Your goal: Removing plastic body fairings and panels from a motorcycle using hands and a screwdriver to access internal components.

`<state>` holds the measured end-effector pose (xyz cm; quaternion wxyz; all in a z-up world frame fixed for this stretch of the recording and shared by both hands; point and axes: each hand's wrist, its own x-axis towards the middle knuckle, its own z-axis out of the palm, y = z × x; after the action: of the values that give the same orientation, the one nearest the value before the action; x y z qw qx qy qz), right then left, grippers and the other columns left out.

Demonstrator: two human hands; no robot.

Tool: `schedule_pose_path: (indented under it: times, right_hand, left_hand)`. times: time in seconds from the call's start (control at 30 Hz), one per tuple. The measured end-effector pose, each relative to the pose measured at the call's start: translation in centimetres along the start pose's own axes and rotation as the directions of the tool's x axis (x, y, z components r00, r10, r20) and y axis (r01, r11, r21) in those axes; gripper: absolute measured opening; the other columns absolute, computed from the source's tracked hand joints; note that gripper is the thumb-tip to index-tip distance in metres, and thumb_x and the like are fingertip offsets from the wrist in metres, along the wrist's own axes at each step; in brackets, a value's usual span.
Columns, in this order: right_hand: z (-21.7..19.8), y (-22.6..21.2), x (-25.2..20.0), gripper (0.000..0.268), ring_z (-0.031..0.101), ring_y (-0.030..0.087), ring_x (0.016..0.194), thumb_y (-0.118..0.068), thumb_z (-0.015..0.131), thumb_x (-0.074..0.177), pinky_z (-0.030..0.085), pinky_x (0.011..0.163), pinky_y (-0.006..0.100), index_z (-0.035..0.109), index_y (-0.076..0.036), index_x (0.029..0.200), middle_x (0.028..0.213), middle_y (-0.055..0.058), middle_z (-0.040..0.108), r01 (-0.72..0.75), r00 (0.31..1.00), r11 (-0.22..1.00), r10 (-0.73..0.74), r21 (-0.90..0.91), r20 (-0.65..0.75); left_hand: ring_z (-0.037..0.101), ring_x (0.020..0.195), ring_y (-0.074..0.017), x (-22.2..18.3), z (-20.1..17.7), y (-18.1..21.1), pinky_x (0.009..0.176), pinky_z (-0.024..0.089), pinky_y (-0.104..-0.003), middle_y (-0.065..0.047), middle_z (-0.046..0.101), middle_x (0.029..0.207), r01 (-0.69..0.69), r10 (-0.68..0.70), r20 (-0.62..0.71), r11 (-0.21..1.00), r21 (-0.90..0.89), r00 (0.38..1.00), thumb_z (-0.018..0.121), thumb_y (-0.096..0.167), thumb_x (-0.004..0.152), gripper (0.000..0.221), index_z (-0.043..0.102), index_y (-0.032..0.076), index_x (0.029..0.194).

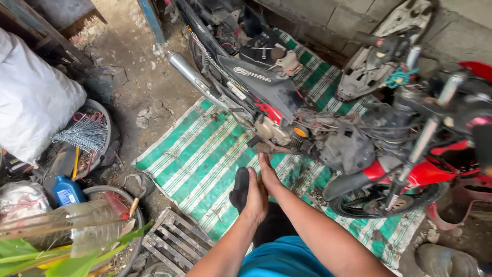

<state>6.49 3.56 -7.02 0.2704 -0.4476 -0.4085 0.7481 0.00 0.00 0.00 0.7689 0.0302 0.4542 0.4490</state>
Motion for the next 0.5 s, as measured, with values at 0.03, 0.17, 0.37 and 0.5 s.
schedule_pose_path:
  times: [0.03, 0.17, 0.37, 0.5]
  right_hand:
    - [0.6, 0.1, 2.3, 0.096, 0.001, 0.026, 0.174, -0.081, 0.026, 0.104, 0.006, 0.138, 0.055, 0.012, -0.025, 0.18, 0.189, 0.004, 0.002, -0.019, 1.0, 1.0, 0.019, 0.016, -0.003]
    - [1.6, -0.5, 11.2, 0.097, 0.004, 0.029, 0.174, -0.084, 0.027, 0.105, 0.005, 0.138, 0.059, 0.016, -0.023, 0.18, 0.189, 0.006, 0.006, -0.104, 0.994, 0.987, 0.106, 0.124, -0.009]
    - [1.8, -3.4, 18.5, 0.1, 0.008, 0.033, 0.173, -0.087, 0.029, 0.106, 0.005, 0.137, 0.064, 0.022, -0.021, 0.181, 0.188, 0.009, 0.01, -0.174, 0.98, 0.95, 0.192, 0.258, -0.046]
    - [-1.4, -5.4, 21.4, 0.103, 0.011, 0.036, 0.173, -0.09, 0.03, 0.106, 0.005, 0.136, 0.068, 0.026, -0.02, 0.181, 0.188, 0.011, 0.014, -0.199, 0.971, 0.913, 0.232, 0.357, -0.053]
  left_hand:
    - [-0.001, 0.175, -0.0291, 1.5, -0.5, 1.7, 0.142, -0.001, -0.051, -0.01, 0.002, 0.19, 0.019, -0.019, -0.016, 1.0, 0.002, 1.0, 0.029, 0.097, 0.097, 0.114, 0.014, 0.021, 0.182]
    - [0.01, 0.174, -0.0327, 13.1, -4.9, 6.7, 0.142, 0.014, -0.05, -0.013, 0.014, 0.189, 0.042, -0.039, -0.233, 0.999, 0.009, 0.972, 0.044, 0.088, 0.102, 0.106, 0.023, 0.02, 0.181]
    - [0.019, 0.172, -0.0314, 27.1, -10.6, 14.2, 0.143, 0.016, -0.047, -0.008, 0.023, 0.187, 0.086, 0.081, -0.413, 0.925, 0.371, 0.907, 0.046, 0.089, 0.102, 0.098, 0.02, 0.036, 0.18]
    - [0.018, 0.171, -0.0427, 31.5, -10.5, 18.9, 0.142, 0.018, -0.058, -0.019, 0.02, 0.186, 0.013, 0.248, -0.282, 0.729, 0.684, 0.927, 0.049, 0.085, 0.106, 0.102, 0.031, 0.015, 0.178]
